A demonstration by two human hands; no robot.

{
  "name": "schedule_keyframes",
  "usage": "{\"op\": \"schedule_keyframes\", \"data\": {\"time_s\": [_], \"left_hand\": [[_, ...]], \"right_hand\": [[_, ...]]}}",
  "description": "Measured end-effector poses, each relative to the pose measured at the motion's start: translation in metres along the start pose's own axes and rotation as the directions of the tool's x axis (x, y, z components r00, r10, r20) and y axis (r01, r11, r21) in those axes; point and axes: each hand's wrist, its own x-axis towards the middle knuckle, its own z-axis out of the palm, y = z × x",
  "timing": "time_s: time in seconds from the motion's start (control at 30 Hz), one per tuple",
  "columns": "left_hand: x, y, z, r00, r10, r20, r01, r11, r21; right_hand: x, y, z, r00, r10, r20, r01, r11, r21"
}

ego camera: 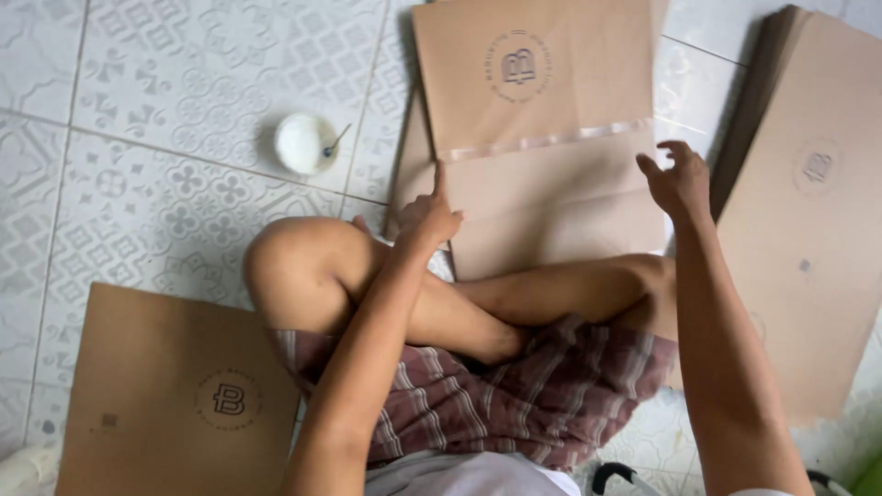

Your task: The person sits on the floor and uses a small brush to apply adhesive from a white bowl onto the edges of flat brown paper sheets. They fold the sheets along pre-scored lines to form paper bags, pressing the glued seams to secure them. The person repeats this process with multiple sheets, stacking the finished bags.

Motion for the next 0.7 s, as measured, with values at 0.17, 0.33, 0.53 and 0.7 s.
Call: {"op": "schedule_keyframes", "data": {"time_s": [0.17,0.33,0.53,0.7], "left_hand": [[-0.056,0.021,-0.015,0.992,0.066,0.104,-0.05,0.988,-0.146],[-0.04,0.014,-0.014,0.995,-0.06,0.078,0.095,0.804,-0.587],[-0.007,-0.023,-0.03,0.973,0.021,-0.231,-0.207,0.529,-0.823],[-0.019,-0.052,-0.057,0.897,0.142,-0.419,-0.399,0.668,-0.627]], "right_hand": [[-0.031,0.061,0.003,0.918,0.327,0.223,-0.338,0.941,0.011],[-0.046,0.063,0.004,0.909,0.375,0.18,-0.41,0.879,0.243],[-0.07,0.028,-0.018,0.957,0.269,0.112,-0.283,0.771,0.57],[-0.088,-0.009,-0.026,0.97,0.126,0.208,-0.243,0.571,0.784]]}}
